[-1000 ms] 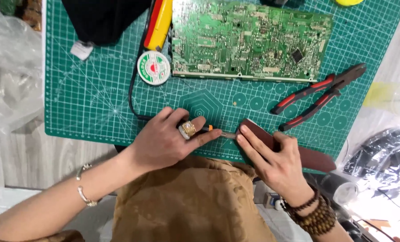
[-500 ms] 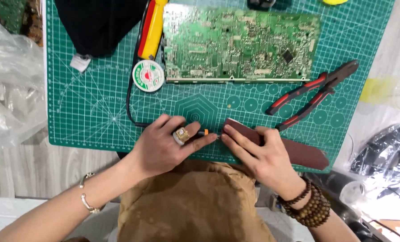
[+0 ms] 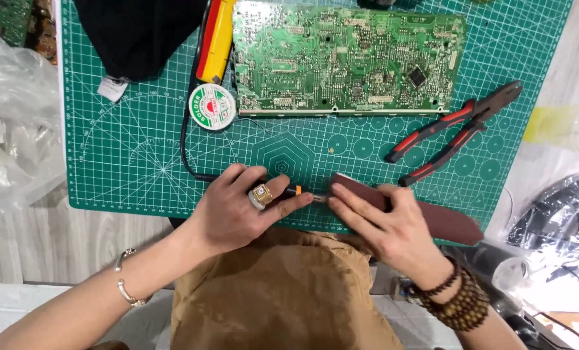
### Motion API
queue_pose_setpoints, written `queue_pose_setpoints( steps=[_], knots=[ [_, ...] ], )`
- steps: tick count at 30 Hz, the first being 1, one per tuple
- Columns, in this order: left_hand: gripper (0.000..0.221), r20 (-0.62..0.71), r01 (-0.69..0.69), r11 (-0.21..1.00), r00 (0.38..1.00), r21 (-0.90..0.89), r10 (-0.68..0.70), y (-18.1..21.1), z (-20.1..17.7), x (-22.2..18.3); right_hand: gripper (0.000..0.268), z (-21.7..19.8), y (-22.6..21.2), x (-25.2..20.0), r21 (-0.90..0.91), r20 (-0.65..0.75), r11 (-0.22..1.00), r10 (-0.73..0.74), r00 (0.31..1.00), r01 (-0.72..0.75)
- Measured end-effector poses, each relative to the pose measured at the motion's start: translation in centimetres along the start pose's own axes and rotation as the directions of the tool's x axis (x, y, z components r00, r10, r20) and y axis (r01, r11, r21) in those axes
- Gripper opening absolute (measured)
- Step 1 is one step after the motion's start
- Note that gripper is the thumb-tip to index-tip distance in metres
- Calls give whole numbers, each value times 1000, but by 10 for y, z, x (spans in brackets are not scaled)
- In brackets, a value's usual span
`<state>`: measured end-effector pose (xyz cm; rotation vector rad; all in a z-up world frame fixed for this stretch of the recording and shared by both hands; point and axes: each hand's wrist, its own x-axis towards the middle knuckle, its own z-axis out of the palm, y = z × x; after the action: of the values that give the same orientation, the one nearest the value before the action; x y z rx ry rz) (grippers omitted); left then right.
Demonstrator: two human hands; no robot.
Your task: Cleaning the tip of a soldering iron by repeatedly rubbing it against a piece of red sandpaper.
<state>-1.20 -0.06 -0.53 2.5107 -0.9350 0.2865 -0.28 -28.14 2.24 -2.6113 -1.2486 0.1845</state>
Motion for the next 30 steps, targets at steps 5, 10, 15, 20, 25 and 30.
queue_pose_setpoints(
  steps=[5,10,15,20,25,30],
  knots=[
    [42,2,-7,1000,1000,-7,7,1,0,0,52,-4,-3,-2,-4,15,999,41,999,-41],
    [42,-8,-13,1000,1000,1,13,2,1,-3,47,-5,-6,16,65,-22,998,3,1000,-2],
    [39,-46,5,1000,999,-16,-5,4,5,-4,51,-8,-5,-3,3,50,997,83,995,-83],
    [37,-53,22,1000,998,-8,-23,6,4,-4,60,-9,-7,16,18,30,999,38,999,-38],
    [35,-26,46,998,999,-34,-47,8,6,-6,49,-14,-6,2,2,69,996,87,994,-87],
    [36,-38,31,999,999,-10,-31,6,-1,0,47,-12,-13,26,44,14,999,-2,1000,1]
  ],
)
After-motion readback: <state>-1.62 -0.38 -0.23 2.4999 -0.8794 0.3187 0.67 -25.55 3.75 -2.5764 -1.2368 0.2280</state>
